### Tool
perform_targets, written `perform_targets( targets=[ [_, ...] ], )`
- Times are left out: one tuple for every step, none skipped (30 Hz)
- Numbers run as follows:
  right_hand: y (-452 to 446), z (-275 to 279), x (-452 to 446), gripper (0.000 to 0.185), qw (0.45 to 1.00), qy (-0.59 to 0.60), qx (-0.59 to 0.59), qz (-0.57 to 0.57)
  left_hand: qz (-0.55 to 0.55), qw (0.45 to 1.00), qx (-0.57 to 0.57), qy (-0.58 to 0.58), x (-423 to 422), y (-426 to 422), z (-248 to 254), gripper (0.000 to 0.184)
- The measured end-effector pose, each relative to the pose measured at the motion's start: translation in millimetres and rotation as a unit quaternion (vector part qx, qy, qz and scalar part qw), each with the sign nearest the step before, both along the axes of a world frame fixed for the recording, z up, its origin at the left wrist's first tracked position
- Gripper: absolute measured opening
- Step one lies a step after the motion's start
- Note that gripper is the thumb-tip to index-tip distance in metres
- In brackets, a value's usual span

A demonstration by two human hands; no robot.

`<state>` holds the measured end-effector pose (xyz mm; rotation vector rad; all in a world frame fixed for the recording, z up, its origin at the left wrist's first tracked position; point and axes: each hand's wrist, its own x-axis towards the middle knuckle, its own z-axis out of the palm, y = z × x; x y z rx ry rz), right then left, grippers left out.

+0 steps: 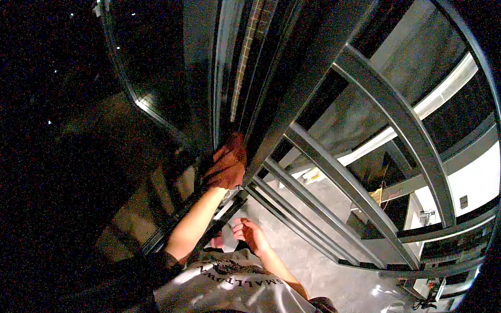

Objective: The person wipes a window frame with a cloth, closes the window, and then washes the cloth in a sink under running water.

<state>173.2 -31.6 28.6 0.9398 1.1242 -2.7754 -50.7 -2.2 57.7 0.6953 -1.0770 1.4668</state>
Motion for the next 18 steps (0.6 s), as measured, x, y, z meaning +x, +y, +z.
perform_targets(
  targets=[
    [0.7, -1.6, -0.7, 0.033, 1.000, 0.001, -0.003, 0.001, -0.040, 0.997, 0.049, -0.037, 7.6, 2.2, -0.7, 0.020],
    [1.1, -4.7, -0.6, 0.033, 1.000, 0.009, -0.006, 0.002, -0.083, 0.989, 0.100, -0.069, 15.4, 4.3, -1.3, 0.020],
    [0.7, -4.9, 1.0, 0.033, 1.000, 0.008, -0.010, 0.008, -0.127, 0.976, 0.151, -0.097, 23.1, 6.9, -3.6, 0.020],
    [0.4, -4.0, -0.6, 0.033, 1.000, 0.012, -0.015, 0.006, -0.285, 0.943, 0.091, -0.145, 15.9, -1.8, -9.7, 0.026],
    [-0.2, -3.6, -2.0, 0.033, 1.000, 0.015, -0.019, 0.004, -0.273, 0.943, 0.068, -0.179, 15.6, -0.5, -20.8, 0.027],
    [-0.3, -5.8, -3.5, 0.032, 1.000, 0.002, -0.016, 0.000, -0.261, 0.940, 0.043, -0.213, 16.2, -1.9, -24.6, 0.029],
    [-1.3, -6.4, -4.8, 0.032, 1.000, -0.001, -0.020, 0.010, -0.248, 0.937, 0.019, -0.247, 16.8, -3.5, -27.9, 0.030],
    [-2.3, -5.6, -6.6, 0.032, 1.000, 0.004, -0.020, 0.010, -0.219, 0.965, 0.062, -0.129, 16.9, -2.6, -29.8, 0.026],
    [-3.4, -3.7, -9.1, 0.031, 1.000, 0.010, -0.019, 0.010, -0.200, 0.973, 0.041, -0.107, 15.5, -6.0, -28.2, 0.024],
    [-4.4, -0.1, -11.5, 0.030, 1.000, 0.009, -0.015, 0.015, -0.180, 0.980, 0.022, -0.084, 14.1, -9.5, -26.3, 0.023],
    [-4.6, 3.1, -12.8, 0.030, 1.000, 0.008, -0.013, 0.021, -0.162, 0.985, 0.003, -0.061, 12.6, -12.8, -24.3, 0.023],
    [-4.0, 6.3, -13.9, 0.030, 1.000, 0.002, -0.013, 0.015, -0.089, 0.985, 0.140, 0.049, 4.8, 5.3, -33.9, 0.026],
    [-4.4, 7.6, -14.5, 0.030, 1.000, -0.005, -0.013, 0.009, -0.054, 0.972, 0.204, 0.105, 4.5, 7.6, -37.9, 0.028],
    [-3.8, 7.8, -13.5, 0.030, 1.000, -0.007, -0.013, 0.011, -0.010, 0.950, 0.270, 0.156, 4.2, 10.1, -42.2, 0.030],
    [-2.4, 7.5, -13.0, 0.030, 1.000, 0.002, -0.007, 0.003, -0.056, 0.977, 0.201, 0.040, 10.8, 3.9, -47.9, 0.027],
    [-1.8, 7.4, -11.4, 0.029, 1.000, 0.009, 0.000, -0.005, -0.102, 0.983, 0.129, -0.078, 19.0, -3.0, -53.9, 0.025],
    [-0.5, 7.3, -10.2, 0.029, 1.000, 0.006, 0.001, -0.002, -0.145, 0.969, 0.057, -0.194, 23.2, -6.0, -57.8, 0.024],
    [1.4, 7.4, -10.3, 0.029, 1.000, 0.004, 0.000, -0.009, -0.142, 0.969, 0.060, -0.195, 20.6, -3.4, -65.3, 0.024]
  ],
)
